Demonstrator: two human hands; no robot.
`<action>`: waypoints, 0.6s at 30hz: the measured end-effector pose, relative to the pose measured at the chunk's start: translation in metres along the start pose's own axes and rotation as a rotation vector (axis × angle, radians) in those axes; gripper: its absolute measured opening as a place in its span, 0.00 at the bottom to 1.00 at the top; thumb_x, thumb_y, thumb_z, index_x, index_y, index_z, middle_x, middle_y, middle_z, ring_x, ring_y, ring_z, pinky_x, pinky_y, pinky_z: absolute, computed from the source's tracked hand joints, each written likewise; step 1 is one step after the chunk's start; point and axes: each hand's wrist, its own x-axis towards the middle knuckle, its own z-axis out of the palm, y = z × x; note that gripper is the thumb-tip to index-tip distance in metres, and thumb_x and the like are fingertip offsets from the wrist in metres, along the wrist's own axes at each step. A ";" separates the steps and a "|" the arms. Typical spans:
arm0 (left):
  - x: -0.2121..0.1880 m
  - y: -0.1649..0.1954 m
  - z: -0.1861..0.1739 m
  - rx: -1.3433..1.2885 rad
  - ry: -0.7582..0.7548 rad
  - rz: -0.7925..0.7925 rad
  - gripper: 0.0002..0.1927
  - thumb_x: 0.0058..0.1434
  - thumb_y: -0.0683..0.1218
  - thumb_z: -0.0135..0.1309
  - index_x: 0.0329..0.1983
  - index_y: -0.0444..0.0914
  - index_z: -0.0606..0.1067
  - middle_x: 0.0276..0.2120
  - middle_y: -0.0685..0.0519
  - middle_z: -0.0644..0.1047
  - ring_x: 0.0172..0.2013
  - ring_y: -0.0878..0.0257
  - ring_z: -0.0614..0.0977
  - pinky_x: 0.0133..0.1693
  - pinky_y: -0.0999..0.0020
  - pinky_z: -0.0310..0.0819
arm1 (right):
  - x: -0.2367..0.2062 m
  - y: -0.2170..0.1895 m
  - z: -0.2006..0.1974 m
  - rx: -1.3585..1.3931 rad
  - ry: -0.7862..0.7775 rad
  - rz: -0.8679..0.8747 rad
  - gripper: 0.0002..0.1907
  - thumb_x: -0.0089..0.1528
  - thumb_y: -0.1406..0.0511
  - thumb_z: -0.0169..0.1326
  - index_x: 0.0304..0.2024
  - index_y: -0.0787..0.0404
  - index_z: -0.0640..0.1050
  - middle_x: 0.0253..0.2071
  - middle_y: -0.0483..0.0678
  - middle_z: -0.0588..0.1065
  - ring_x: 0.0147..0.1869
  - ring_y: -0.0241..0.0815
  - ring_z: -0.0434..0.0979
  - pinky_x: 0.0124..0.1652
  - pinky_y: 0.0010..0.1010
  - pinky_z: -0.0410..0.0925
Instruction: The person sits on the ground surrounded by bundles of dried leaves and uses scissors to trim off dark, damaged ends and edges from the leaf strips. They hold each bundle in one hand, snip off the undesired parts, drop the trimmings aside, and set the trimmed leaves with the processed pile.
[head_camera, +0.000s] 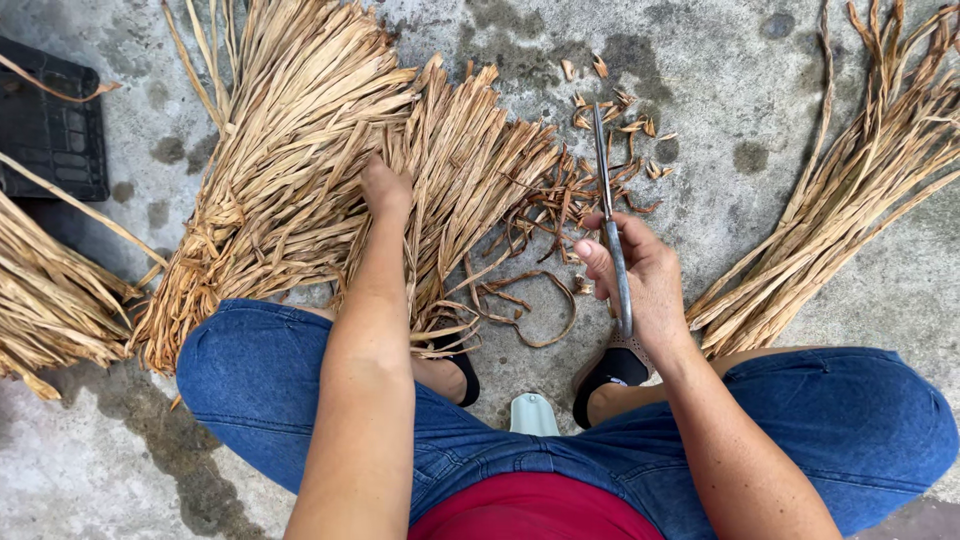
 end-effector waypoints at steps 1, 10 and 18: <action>0.000 -0.001 0.002 0.007 -0.080 -0.052 0.31 0.56 0.46 0.67 0.59 0.31 0.69 0.52 0.35 0.74 0.51 0.44 0.79 0.52 0.55 0.76 | 0.001 0.000 0.001 -0.008 0.000 0.001 0.21 0.61 0.58 0.62 0.54 0.59 0.77 0.24 0.39 0.72 0.21 0.26 0.67 0.18 0.19 0.58; -0.009 0.031 -0.012 -0.592 -0.273 -0.118 0.10 0.62 0.43 0.60 0.47 0.41 0.77 0.30 0.56 0.79 0.24 0.67 0.79 0.26 0.71 0.75 | 0.007 -0.001 0.004 0.088 -0.002 0.032 0.22 0.61 0.58 0.61 0.55 0.58 0.76 0.28 0.40 0.74 0.23 0.27 0.69 0.20 0.19 0.60; -0.107 0.100 -0.049 -0.825 -0.935 0.325 0.13 0.60 0.49 0.64 0.48 0.44 0.79 0.24 0.62 0.75 0.21 0.74 0.73 0.23 0.79 0.71 | 0.019 0.006 -0.009 0.489 0.109 -0.314 0.18 0.66 0.64 0.61 0.56 0.61 0.72 0.43 0.48 0.82 0.32 0.29 0.73 0.33 0.21 0.69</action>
